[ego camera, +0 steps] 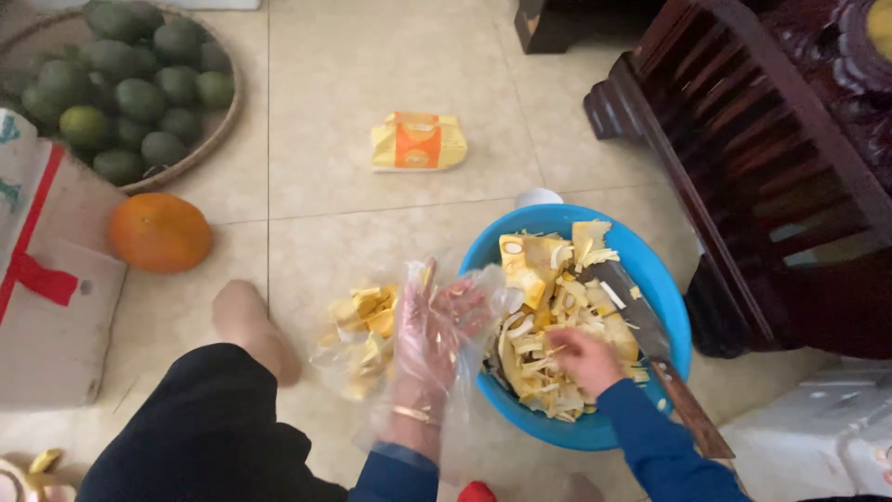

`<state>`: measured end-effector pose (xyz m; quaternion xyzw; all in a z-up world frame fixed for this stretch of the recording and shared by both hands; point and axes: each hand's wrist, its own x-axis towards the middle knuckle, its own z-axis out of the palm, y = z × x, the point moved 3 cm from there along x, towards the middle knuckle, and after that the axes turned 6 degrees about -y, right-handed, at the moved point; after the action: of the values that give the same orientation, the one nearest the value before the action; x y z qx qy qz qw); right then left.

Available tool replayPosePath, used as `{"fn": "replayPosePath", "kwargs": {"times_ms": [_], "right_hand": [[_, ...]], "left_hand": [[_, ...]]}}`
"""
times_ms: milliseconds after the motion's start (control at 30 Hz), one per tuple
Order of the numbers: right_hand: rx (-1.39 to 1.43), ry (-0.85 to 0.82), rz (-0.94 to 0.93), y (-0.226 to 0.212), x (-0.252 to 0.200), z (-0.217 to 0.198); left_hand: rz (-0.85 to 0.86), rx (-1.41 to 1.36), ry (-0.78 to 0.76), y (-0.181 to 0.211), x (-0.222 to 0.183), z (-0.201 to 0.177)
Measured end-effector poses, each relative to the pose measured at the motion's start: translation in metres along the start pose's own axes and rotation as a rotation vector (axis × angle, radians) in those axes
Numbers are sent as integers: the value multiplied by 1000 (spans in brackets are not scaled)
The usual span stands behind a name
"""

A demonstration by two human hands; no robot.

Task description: Separating edible jackfruit segments from the central core and placing them into a blue bowl.

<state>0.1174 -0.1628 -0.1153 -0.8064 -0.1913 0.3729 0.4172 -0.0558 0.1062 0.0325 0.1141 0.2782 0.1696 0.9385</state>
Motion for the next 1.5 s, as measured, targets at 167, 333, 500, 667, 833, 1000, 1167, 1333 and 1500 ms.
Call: {"fn": "replayPosePath", "kwargs": {"times_ms": [167,333,500,667,833,1000,1167,1333,1500], "right_hand": [[141,272,-174,-121,-33,-25],[-413,-38,-205,-197,-62,82],[-167,-245,-370,-195,-99,136],[-409,-144,-135,-164,-126,155],[-469,-601,278,-178,-143,106],[-438,-26,372,-63,-83,-31],[-1094,-139,392,-65,-56,-35],[-736,-167,424,-57,-44,-56],[-608,-148,493,-45,-30,-71]], "left_hand": [[49,-106,-196,-5,23,-3],[91,-160,-232,-10,12,21],[363,7,-851,-10,16,4],[56,16,-297,-23,-5,24],[57,-27,22,-29,16,16],[57,44,34,-26,-4,51],[-66,71,212,-33,-15,60],[-229,314,303,-39,-32,76],[-710,555,551,-76,-17,73]]}}
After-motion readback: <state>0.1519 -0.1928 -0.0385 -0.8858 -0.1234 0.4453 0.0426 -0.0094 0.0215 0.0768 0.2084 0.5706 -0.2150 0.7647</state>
